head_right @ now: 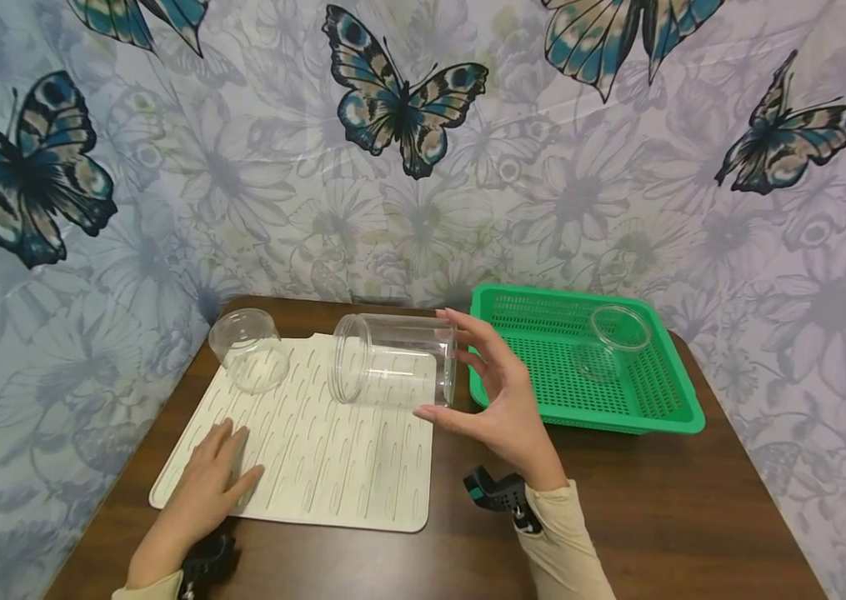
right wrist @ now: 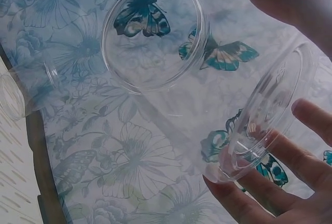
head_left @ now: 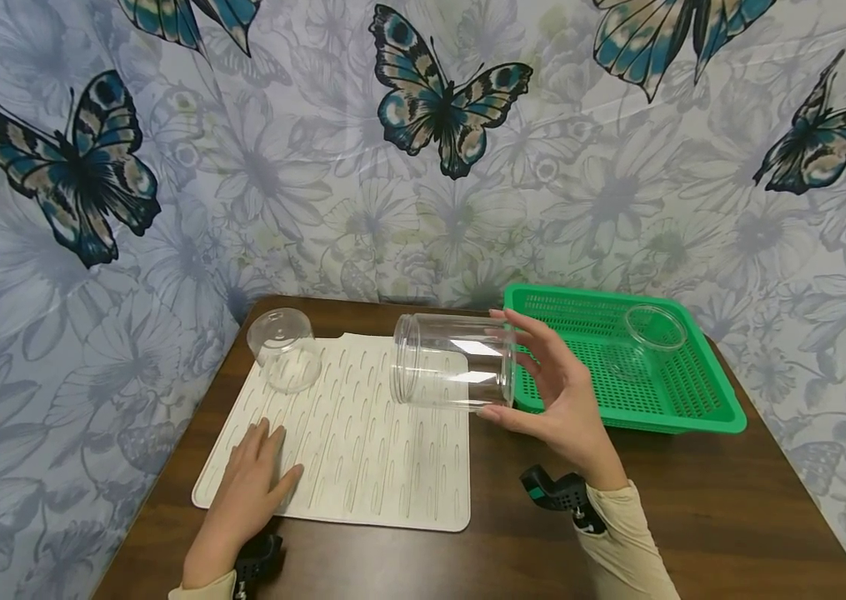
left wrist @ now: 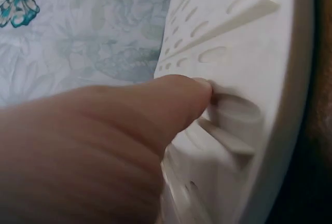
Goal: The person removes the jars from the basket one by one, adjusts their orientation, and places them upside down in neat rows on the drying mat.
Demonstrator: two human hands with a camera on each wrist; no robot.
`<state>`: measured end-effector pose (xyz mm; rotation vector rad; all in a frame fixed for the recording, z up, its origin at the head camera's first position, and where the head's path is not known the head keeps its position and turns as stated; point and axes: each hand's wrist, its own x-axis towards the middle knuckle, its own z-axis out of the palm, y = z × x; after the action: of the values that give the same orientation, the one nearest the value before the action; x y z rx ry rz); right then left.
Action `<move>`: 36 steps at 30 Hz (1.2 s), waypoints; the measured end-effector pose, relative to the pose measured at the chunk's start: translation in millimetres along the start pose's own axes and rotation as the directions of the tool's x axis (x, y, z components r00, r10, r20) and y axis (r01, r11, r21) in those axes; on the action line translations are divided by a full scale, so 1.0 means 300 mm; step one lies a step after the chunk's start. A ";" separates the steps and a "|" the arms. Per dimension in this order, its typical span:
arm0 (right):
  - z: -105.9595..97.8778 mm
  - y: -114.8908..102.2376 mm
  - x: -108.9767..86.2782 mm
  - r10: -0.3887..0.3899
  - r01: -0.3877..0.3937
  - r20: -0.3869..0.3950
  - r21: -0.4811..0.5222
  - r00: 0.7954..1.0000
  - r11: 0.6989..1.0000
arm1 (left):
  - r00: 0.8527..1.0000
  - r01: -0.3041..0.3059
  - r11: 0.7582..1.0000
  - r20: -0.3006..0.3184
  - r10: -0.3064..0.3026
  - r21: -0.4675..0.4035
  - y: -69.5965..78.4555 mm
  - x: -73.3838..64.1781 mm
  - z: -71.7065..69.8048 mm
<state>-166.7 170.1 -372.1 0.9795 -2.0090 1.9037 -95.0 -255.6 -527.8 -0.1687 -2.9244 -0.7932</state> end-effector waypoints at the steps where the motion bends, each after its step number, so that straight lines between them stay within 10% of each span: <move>1: 0.001 -0.001 0.000 0.005 -0.005 0.000 -0.006 1.000 1.000 | 1.000 -0.002 1.000 -0.001 0.002 0.008 0.000 -0.001 0.000; 12: 0.008 0.014 0.030 0.086 -0.088 -0.017 -0.162 0.996 0.983 | 1.000 0.003 1.000 0.008 -0.003 0.026 0.009 0.003 0.002; 26: 0.121 0.089 0.138 0.106 -0.032 0.110 -0.533 0.988 0.846 | 1.000 0.012 1.000 0.009 -0.012 0.014 -0.001 -0.006 0.018; 36: 0.209 0.152 0.236 0.183 -0.011 0.213 -0.622 0.960 0.783 | 1.000 -0.005 0.999 -0.021 0.006 0.036 0.002 -0.006 0.016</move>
<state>-229.1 85.7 -378.1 0.9766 -2.6216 1.0258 -93.5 -252.7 -531.8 -0.1644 -2.9143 -0.7371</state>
